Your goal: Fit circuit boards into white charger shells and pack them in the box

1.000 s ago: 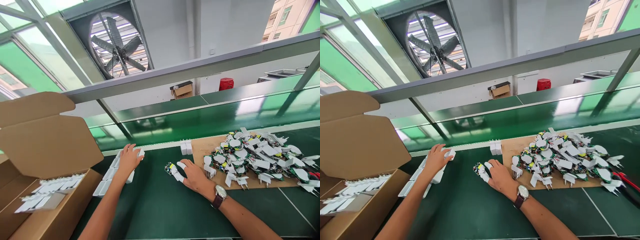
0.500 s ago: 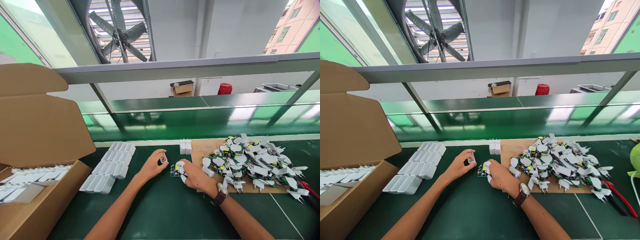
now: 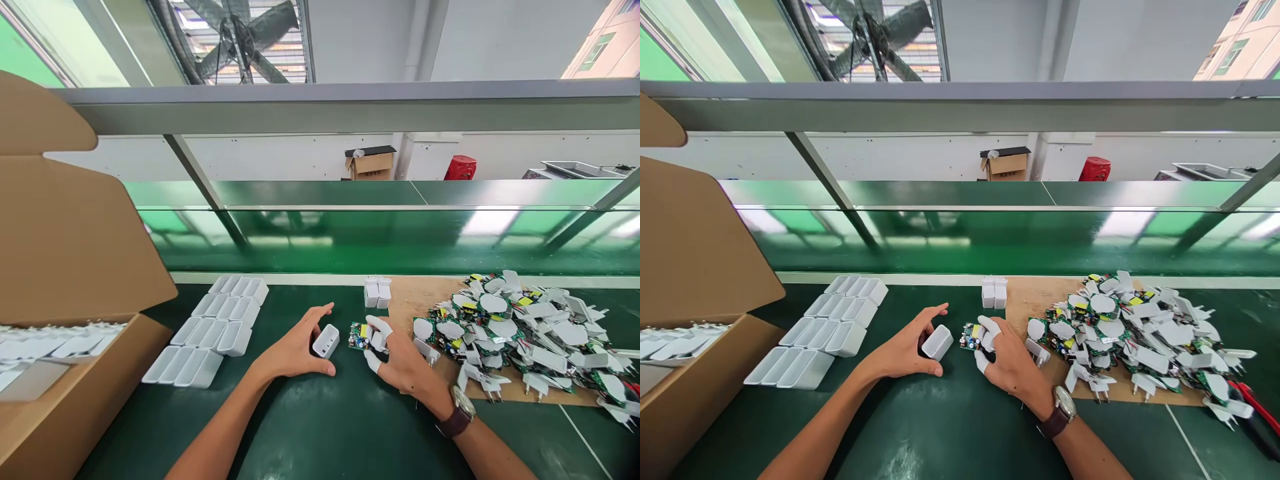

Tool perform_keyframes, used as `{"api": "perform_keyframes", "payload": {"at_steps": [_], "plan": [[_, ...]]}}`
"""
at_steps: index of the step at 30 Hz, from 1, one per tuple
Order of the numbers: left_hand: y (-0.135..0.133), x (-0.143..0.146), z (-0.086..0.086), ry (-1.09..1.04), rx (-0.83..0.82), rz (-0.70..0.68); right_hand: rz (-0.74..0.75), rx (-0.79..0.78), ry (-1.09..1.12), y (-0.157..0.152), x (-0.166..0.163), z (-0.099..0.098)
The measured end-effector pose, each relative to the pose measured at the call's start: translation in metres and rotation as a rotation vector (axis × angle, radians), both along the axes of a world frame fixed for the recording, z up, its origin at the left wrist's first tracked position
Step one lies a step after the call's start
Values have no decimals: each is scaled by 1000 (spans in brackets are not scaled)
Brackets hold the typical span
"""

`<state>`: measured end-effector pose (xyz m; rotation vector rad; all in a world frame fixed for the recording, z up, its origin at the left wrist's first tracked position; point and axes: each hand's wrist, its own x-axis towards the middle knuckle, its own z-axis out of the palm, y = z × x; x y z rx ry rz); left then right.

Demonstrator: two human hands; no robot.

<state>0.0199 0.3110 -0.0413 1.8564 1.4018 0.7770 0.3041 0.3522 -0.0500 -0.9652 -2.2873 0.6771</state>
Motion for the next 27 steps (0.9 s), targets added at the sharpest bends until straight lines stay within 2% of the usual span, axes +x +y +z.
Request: {"api": "perform_keyframes", "payload": {"at_steps": [2, 4, 8, 11, 18, 27], "plan": [[0, 2, 3, -19, -89, -53, -53, -78, 48, 0, 2, -1], [0, 9, 4, -3, -103, -41, -80, -119, 114, -2, 3, -2], [2, 21, -6, 35, 180, 68, -30, -46, 239, -11, 1, 4], [2, 25, -16, 64, 340, 71, 33, 42, 225, -18, -2, 11], [0, 32, -18, 159, 449, -31, 129, 106, 223, -22, -4, 11], [1, 38, -14, 144, 507, -50, 165, 144, 236, -22, -4, 5]]}}
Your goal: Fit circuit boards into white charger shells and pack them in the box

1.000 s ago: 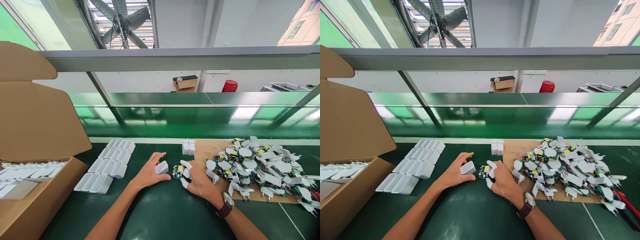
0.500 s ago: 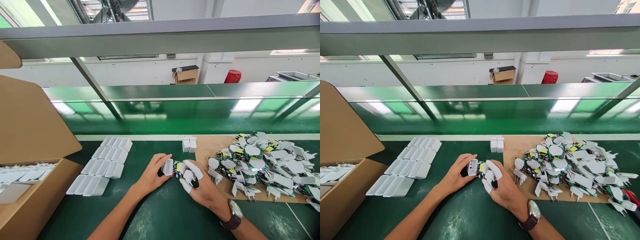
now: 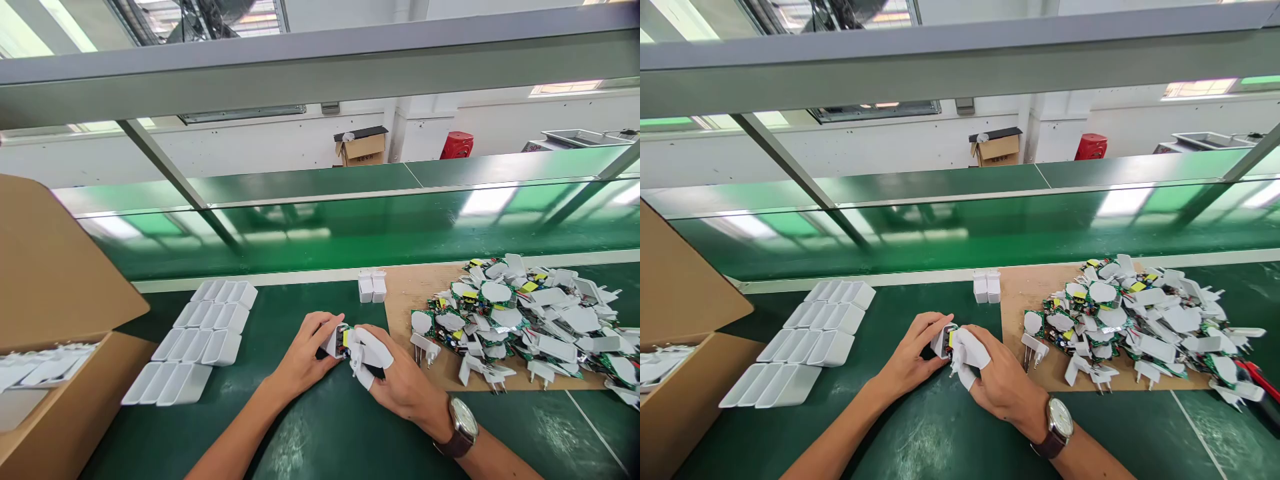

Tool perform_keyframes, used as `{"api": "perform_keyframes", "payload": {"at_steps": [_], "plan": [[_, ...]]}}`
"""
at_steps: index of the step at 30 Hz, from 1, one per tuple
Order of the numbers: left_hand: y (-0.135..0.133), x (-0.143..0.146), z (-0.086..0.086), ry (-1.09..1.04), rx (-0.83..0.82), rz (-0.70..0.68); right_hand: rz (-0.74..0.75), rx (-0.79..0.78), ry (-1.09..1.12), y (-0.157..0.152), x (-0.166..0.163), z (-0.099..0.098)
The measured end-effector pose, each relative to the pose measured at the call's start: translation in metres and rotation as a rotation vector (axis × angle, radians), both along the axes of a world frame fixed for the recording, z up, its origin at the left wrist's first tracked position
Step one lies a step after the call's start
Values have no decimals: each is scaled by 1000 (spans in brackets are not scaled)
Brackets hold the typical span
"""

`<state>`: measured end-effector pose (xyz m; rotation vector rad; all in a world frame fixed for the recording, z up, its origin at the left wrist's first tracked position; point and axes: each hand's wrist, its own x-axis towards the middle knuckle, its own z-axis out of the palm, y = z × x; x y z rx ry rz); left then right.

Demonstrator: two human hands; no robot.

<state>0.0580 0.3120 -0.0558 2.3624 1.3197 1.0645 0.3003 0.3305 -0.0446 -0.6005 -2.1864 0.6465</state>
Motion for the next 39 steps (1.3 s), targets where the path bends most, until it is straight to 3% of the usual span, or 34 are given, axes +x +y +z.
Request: {"api": "perform_keyframes", "payload": {"at_steps": [11, 19, 25, 39], "plan": [[0, 2, 1, 13, 36, -14, -15, 23, 1, 1, 0, -7], [0, 3, 0, 9, 9, -5, -30, -42, -3, 2, 0, 2], [-1, 2, -1, 1, -6, -9, -24, -90, -15, 2, 0, -2], [-2, 3, -3, 5, 5, 17, -39, -40, -29, 2, -1, 0]]}}
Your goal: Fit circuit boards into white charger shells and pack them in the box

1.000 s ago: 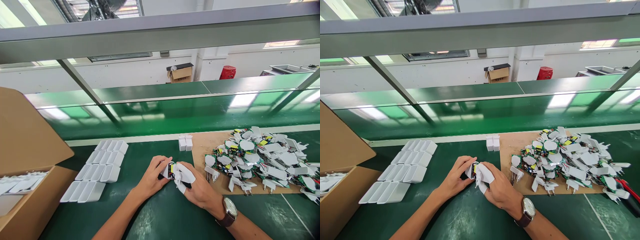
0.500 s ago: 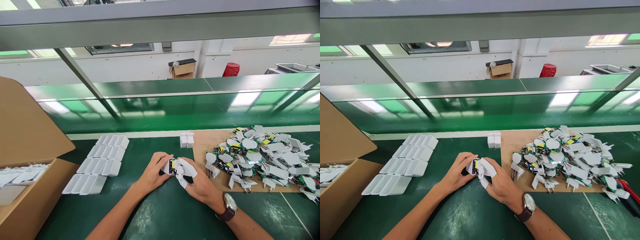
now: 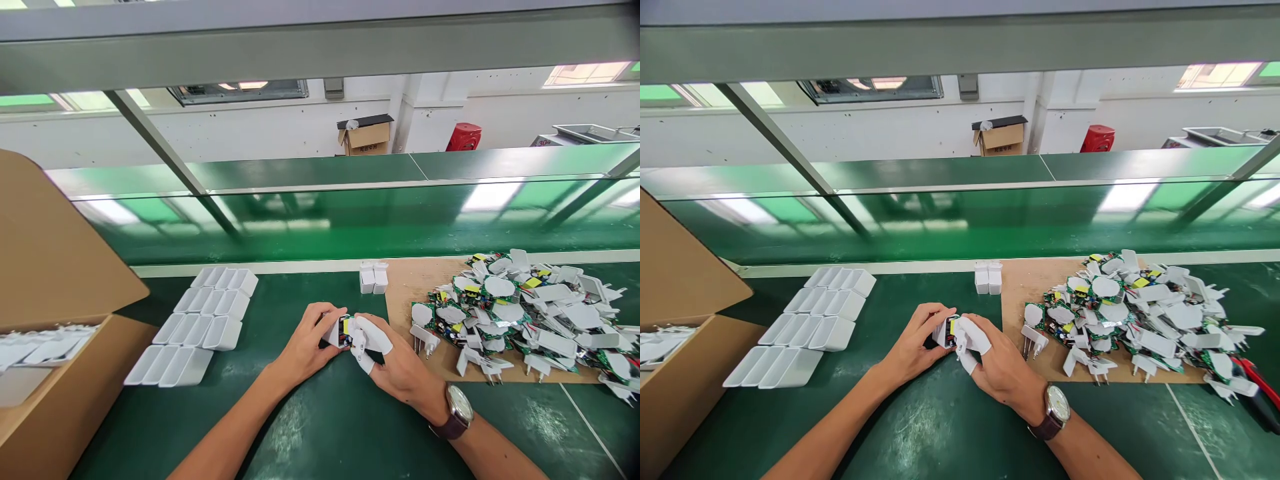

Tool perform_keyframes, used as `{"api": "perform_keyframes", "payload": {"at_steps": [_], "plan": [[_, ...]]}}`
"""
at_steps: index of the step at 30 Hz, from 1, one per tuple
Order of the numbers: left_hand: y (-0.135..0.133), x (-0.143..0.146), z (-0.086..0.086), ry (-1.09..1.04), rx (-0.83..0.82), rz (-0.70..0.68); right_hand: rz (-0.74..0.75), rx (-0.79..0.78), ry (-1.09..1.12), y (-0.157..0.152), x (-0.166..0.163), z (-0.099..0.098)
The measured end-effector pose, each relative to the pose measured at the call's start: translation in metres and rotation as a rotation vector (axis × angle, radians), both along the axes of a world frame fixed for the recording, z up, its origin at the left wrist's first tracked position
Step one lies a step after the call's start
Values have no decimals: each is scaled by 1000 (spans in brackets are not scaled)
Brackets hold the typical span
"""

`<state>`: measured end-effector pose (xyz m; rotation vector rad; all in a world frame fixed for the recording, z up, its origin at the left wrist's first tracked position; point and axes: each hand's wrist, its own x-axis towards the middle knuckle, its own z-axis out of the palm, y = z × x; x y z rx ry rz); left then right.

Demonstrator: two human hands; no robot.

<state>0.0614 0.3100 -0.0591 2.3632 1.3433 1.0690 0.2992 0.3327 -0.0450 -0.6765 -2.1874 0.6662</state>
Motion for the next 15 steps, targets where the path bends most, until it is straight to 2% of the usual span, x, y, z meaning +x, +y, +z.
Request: {"api": "perform_keyframes", "payload": {"at_steps": [11, 15], "plan": [[-1, -2, -5, -53, -38, 12, 15, 18, 2, 2, 0, -1], [-4, 3, -6, -114, -78, -33, 2, 36, 8, 3, -5, 1]]}}
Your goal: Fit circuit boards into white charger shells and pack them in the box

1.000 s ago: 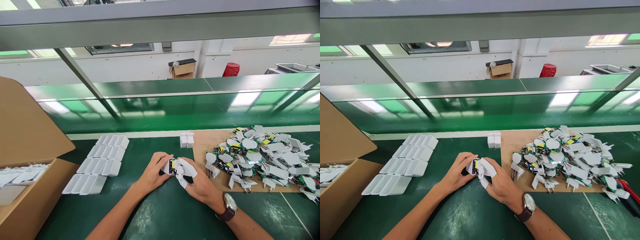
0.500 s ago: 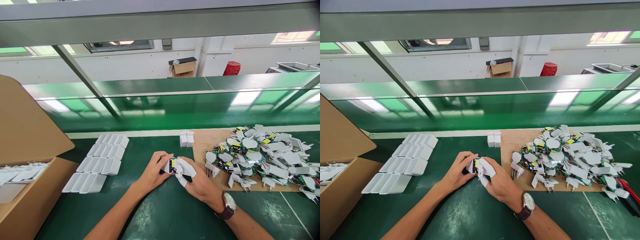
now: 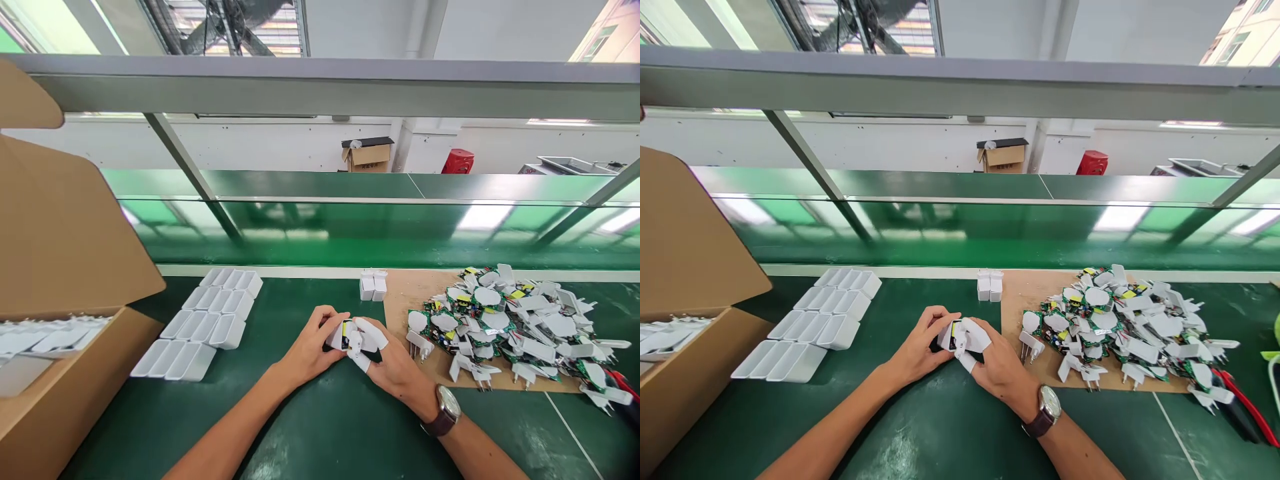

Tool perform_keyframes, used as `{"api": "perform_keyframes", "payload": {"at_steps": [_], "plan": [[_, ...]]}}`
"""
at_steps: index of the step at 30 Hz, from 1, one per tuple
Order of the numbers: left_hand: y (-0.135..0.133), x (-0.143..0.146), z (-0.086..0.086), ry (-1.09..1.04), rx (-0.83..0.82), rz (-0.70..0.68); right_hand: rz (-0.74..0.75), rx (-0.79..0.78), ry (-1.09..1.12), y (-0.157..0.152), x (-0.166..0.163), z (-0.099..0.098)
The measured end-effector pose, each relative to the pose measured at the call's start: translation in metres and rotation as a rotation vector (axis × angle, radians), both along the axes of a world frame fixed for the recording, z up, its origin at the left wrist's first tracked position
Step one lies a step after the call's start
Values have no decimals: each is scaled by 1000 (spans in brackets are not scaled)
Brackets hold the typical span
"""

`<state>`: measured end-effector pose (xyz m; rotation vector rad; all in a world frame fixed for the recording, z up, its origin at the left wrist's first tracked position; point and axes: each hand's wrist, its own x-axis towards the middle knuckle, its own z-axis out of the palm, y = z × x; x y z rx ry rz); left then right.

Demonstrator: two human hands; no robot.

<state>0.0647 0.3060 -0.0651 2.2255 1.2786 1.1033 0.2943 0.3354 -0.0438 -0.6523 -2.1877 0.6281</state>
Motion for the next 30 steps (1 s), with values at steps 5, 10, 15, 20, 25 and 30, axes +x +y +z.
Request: {"api": "perform_keyframes", "payload": {"at_steps": [5, 10, 15, 20, 25, 30], "plan": [[1, 0, 4, -112, -211, -130, -25, -19, -23, 4, 2, 3], [4, -7, 7, -375, -425, -161, 10, -74, -39, 9, 1, 2], [3, -10, 5, -568, -519, -160, 112, 71, -144, 19, -5, 10], [0, -8, 7, -564, -423, -175, 125, 81, -175, 25, -3, 3], [-2, -3, 8, -506, -342, -152, 70, 93, -104, 18, 1, -3], [-4, 0, 7, -463, -313, -116, 58, 142, -80, 17, -3, -7]]}}
